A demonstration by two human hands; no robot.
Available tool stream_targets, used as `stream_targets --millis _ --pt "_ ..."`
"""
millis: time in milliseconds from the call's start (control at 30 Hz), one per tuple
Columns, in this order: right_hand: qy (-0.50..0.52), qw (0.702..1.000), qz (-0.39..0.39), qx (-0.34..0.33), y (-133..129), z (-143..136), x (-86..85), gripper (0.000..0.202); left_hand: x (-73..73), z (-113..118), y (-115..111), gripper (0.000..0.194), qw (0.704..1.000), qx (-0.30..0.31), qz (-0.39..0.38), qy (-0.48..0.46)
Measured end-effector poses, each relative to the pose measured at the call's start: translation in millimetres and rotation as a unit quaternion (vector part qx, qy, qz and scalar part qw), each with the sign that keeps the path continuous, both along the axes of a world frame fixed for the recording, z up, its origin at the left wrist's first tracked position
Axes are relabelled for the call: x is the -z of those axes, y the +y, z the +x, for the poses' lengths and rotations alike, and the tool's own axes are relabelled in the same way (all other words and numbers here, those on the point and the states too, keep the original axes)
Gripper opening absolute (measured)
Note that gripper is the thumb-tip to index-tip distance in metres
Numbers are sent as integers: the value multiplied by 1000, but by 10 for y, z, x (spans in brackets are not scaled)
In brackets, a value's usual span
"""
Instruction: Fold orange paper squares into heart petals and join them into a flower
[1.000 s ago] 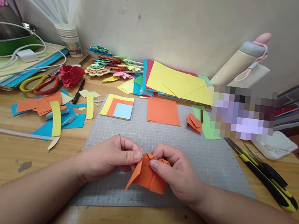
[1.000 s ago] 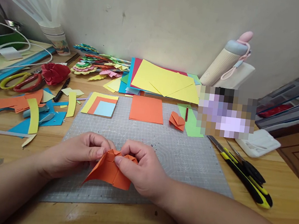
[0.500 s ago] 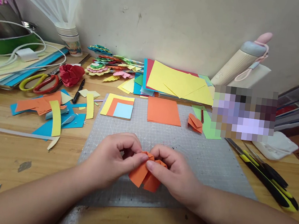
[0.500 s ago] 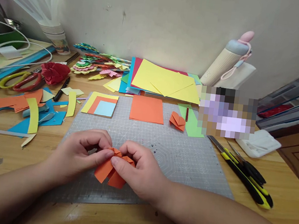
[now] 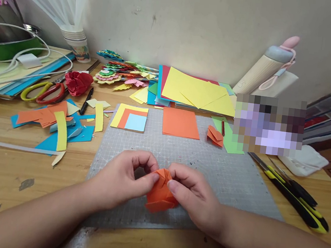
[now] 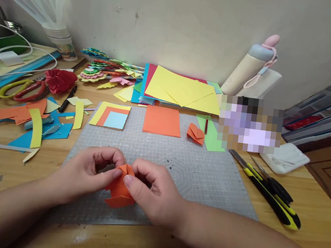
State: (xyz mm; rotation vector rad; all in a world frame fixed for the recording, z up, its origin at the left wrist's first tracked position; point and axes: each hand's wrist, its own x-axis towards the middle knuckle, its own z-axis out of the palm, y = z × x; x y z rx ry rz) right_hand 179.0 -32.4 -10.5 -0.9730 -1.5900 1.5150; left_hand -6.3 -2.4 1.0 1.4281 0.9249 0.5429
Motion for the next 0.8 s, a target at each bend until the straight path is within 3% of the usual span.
stream_targets --millis 133,333,500,667,800 --pt "-35 999 2 2 13 -10 7 21 5 15 -5 12 998 38 2 46" --pt "-25 997 -13 72 58 -12 -1 24 6 21 56 18 1000 -11 -26 8" --pt "-12 997 -62 35 99 -17 0 25 2 6 49 17 999 -16 6 28" --pt "-51 997 -22 46 79 -31 10 25 -14 12 27 15 999 12 17 28" --pt "-72 997 5 18 42 -37 45 23 -16 11 8 13 997 42 34 47"
